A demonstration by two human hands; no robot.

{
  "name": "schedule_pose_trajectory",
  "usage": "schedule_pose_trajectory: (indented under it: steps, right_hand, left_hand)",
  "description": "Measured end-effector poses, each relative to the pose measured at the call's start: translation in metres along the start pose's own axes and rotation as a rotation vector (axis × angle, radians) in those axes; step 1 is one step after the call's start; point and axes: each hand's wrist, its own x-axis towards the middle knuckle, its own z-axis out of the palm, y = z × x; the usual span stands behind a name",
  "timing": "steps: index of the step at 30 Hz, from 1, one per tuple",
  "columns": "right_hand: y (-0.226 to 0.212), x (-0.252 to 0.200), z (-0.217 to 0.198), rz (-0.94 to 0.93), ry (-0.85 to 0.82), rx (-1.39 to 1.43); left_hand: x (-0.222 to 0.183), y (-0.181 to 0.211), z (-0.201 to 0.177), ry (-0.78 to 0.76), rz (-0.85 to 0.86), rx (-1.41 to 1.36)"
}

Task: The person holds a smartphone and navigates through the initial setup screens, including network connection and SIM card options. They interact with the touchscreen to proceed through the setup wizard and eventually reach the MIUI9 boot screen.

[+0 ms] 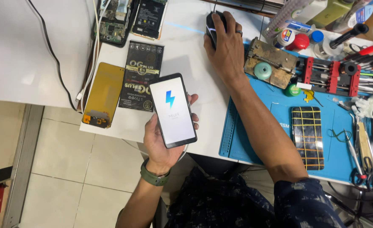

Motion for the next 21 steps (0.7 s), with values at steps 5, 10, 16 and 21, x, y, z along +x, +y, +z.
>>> schedule_pose_trajectory:
  steps: [5,10,16,21]
  right_hand:
    - [-0.003,0.004,-0.003,-0.009,0.006,-0.015]
    - [-0.004,0.007,-0.003,0.015,-0.007,-0.030]
    - [-0.008,0.008,-0.005,0.025,-0.006,-0.030]
    - [-0.008,0.009,-0.005,0.033,-0.016,-0.035]
  left_hand:
    - [0.011,-0.001,-0.009,0.041,-0.049,-0.088]
    - [0.013,0.000,-0.015,-0.019,-0.048,-0.072]
    - [0.016,0.001,-0.013,-0.016,-0.065,-0.066]
    - [0.017,0.002,-0.014,0.002,-0.082,-0.068]
